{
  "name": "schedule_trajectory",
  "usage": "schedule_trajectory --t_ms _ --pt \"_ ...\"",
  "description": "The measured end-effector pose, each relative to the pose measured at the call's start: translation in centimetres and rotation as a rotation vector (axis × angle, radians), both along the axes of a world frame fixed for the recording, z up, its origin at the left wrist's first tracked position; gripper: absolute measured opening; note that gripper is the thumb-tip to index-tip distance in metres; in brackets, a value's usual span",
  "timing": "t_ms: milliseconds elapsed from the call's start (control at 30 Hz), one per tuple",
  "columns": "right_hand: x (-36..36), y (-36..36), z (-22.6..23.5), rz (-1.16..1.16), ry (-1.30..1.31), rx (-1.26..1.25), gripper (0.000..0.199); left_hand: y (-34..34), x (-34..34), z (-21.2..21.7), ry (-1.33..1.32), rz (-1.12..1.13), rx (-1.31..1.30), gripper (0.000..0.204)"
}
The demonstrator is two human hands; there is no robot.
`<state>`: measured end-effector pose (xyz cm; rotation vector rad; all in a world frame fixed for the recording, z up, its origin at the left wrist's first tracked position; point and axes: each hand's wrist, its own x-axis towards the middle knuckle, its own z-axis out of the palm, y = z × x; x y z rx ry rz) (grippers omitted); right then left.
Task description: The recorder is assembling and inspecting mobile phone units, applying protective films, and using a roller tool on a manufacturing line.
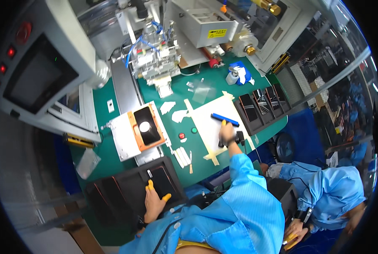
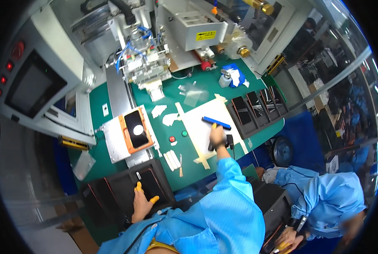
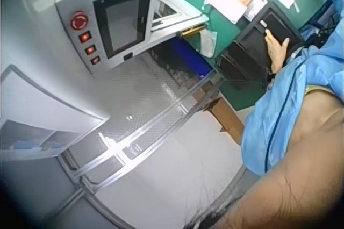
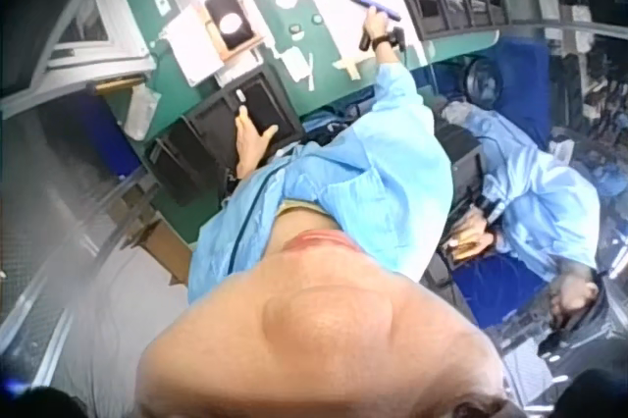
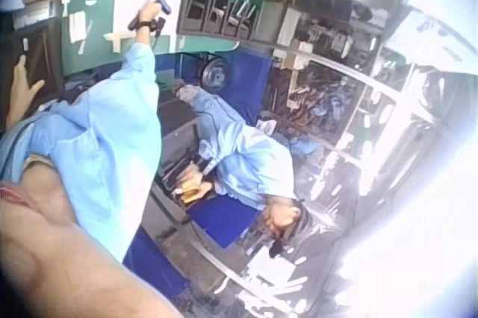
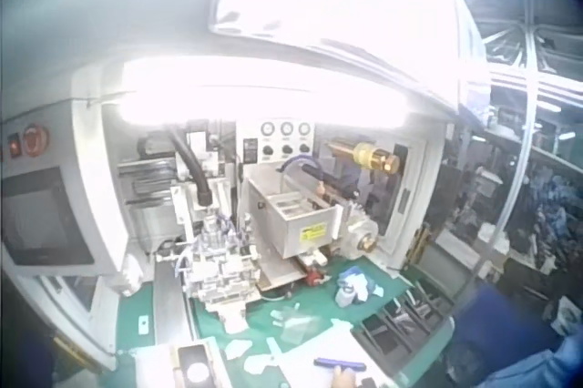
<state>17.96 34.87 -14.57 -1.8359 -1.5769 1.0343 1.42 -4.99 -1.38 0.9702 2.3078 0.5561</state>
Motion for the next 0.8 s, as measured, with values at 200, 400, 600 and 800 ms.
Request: schedule_trajectory --t_ms 200,400,600,800 --pt "-0.3 -12.8 1.5 -0.056 0.004 -0.076 0.033 0.0 -0.2 0.4 0.026 0.015 0.097 0.09" --pt "-1.7 -6.5 3.1 -0.08 -0.082 -0.013 0.034 -0.1 -0.9 0.1 -0.019 0.04 -0.016 0.096" --pt "-2.5 -2.6 2.5 -0.117 0.009 -0.07 0.036 0.3 -0.4 0.8 -0.035 0.063 -0.086 0.094" --pt "-2.0 -10.9 1.9 -0.156 -0.101 -0.052 0.037 0.5 0.1 0.5 0.049 0.039 0.027 0.093"
